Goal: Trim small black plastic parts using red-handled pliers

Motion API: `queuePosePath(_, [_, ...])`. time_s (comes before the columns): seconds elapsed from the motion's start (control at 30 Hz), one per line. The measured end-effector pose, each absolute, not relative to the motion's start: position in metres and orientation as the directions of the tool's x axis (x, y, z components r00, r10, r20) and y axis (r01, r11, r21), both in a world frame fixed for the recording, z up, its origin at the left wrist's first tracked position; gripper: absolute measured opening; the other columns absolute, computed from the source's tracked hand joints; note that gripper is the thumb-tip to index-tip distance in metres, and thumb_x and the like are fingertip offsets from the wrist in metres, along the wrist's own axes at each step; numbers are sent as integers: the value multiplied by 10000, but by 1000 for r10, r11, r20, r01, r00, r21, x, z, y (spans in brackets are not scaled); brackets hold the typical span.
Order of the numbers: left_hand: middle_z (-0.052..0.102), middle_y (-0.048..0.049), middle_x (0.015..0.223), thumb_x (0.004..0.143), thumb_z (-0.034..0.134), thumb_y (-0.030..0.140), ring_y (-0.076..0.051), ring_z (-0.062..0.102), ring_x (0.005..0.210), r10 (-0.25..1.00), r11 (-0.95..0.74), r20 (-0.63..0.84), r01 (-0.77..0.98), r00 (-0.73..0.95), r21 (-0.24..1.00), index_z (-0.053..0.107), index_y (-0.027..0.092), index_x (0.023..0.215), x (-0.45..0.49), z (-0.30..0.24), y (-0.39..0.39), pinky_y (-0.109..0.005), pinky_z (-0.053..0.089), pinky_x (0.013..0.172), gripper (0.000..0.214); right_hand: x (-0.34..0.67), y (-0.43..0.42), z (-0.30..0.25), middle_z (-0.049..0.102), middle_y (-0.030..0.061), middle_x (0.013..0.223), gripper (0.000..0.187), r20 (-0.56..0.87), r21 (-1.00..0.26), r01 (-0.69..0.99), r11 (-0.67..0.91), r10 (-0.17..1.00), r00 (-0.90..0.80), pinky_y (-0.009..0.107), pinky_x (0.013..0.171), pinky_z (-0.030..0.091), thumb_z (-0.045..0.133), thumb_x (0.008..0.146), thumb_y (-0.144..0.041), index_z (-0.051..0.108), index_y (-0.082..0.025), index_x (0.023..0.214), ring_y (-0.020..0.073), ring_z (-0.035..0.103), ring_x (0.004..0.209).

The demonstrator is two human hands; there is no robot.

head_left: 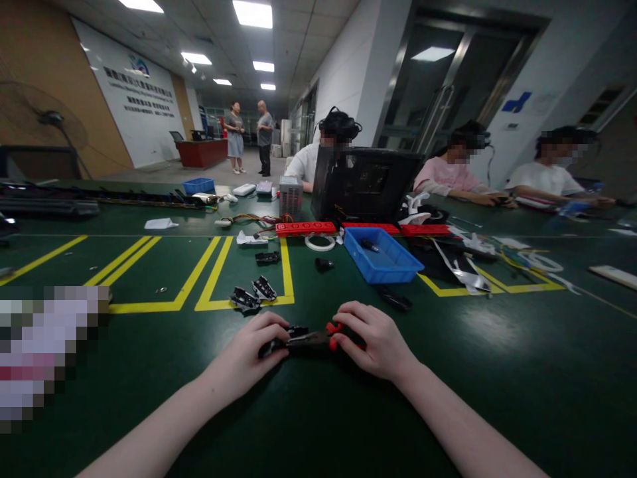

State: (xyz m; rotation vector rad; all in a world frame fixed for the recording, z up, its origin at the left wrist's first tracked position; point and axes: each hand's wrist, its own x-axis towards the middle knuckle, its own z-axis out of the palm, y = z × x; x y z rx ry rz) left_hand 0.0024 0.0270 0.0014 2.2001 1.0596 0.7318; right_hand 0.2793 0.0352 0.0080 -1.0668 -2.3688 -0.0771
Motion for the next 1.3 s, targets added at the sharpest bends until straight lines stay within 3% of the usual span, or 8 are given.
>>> queuePosePath(0.33, [581, -42, 1194, 867, 631, 118, -235, 571, 1092, 793, -563, 244, 518, 558, 645, 632, 225, 984, 2, -4, 30, -449, 507, 951, 158, 274, 35, 9, 644, 74, 839, 209, 560, -129, 706, 697, 638, -528, 321, 673, 430, 476, 945, -249, 663, -164, 907, 177, 555, 764])
queuePosePath(1.3, [596, -49, 1156, 886, 629, 176, -232, 573, 1060, 783, -549, 204, 498, 588, 671, 637, 211, 977, 1, -4, 33, -446, 487, 938, 98, 273, 35, 9, 664, 87, 870, 153, 615, -119, 693, 711, 601, -511, 341, 673, 486, 528, 882, -190, 666, -152, 939, 196, 581, 793])
